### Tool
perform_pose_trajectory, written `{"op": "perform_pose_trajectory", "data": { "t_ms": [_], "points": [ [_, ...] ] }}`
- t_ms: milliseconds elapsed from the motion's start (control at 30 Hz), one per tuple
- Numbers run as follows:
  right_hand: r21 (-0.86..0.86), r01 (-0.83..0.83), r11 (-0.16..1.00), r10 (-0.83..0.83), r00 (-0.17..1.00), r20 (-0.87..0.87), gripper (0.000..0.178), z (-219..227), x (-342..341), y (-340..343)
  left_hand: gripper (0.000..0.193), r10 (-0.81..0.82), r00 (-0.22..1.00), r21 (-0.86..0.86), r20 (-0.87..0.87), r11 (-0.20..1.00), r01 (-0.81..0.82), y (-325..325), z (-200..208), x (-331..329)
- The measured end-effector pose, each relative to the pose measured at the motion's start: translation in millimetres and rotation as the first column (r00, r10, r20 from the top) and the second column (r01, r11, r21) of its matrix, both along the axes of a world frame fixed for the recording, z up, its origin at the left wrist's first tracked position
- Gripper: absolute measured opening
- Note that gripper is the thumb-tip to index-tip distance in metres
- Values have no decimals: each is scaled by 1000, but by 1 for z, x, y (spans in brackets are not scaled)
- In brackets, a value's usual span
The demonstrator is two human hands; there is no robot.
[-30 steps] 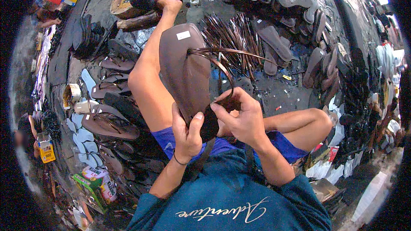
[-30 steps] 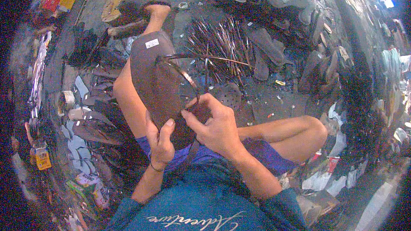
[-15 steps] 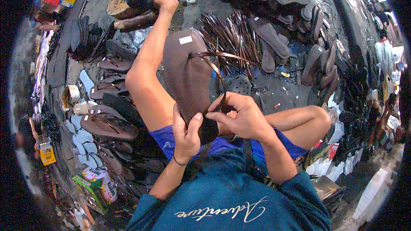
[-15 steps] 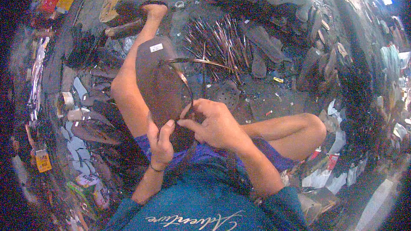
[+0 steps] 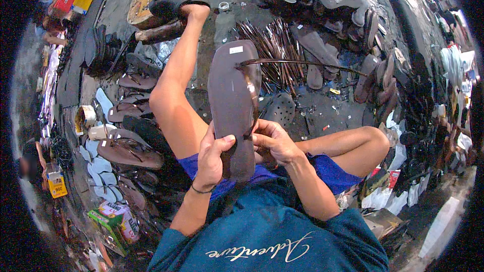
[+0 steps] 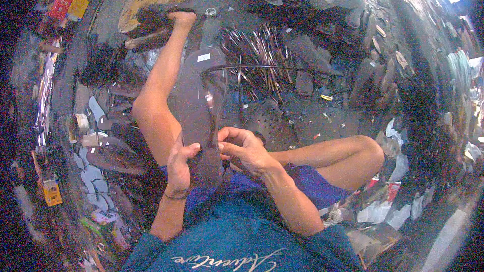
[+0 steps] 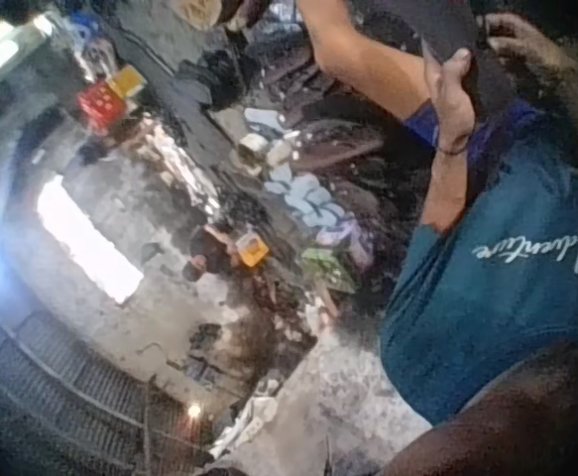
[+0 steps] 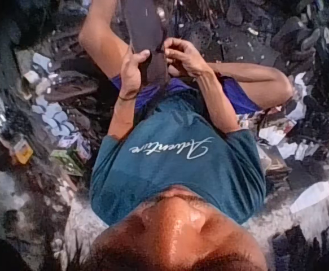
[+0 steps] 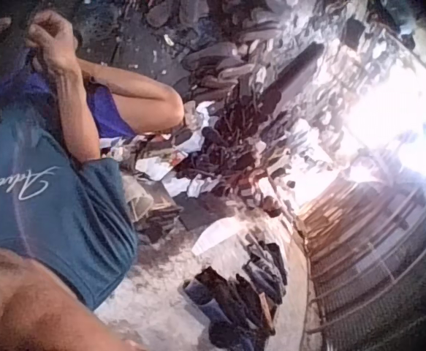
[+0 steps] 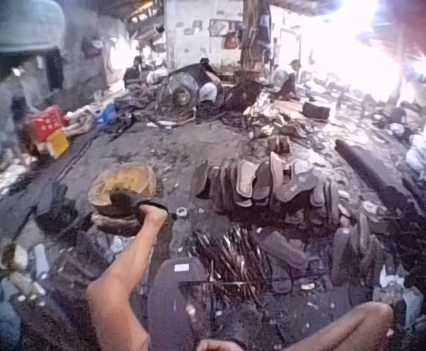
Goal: The person sits on the floor and assembles sandals by inserting thin straps through holes in the sole and securing them. The person handles multiple sandals and straps, repeatedly threading and adjusting the straps to complete each unit.
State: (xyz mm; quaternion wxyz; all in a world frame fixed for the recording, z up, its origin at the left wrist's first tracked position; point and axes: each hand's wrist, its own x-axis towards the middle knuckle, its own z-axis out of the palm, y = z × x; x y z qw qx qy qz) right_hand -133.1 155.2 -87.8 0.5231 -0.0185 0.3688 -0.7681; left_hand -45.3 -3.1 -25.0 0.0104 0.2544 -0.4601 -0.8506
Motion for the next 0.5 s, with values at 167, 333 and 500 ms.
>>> {"op": "perform_pose_trajectory", "data": {
  "t_ms": [167, 333, 500],
  "points": [
    [123, 168, 978, -126, 949, -289, 32, 13, -9, -1, 51, -44, 999, -100, -6, 994, 43, -9, -3, 0],
    [192, 341, 920, -90, 663, -744, 35, 26, -46, 22, 65, -583, 756, -629, 299, 475, 615, -65, 11, 7],
    [212, 574, 791, -457, 784, -420, 32, 12, -58, 39, 56, -496, 780, -567, 381, 541, 621, -95, 13, 22]
  ]
}}
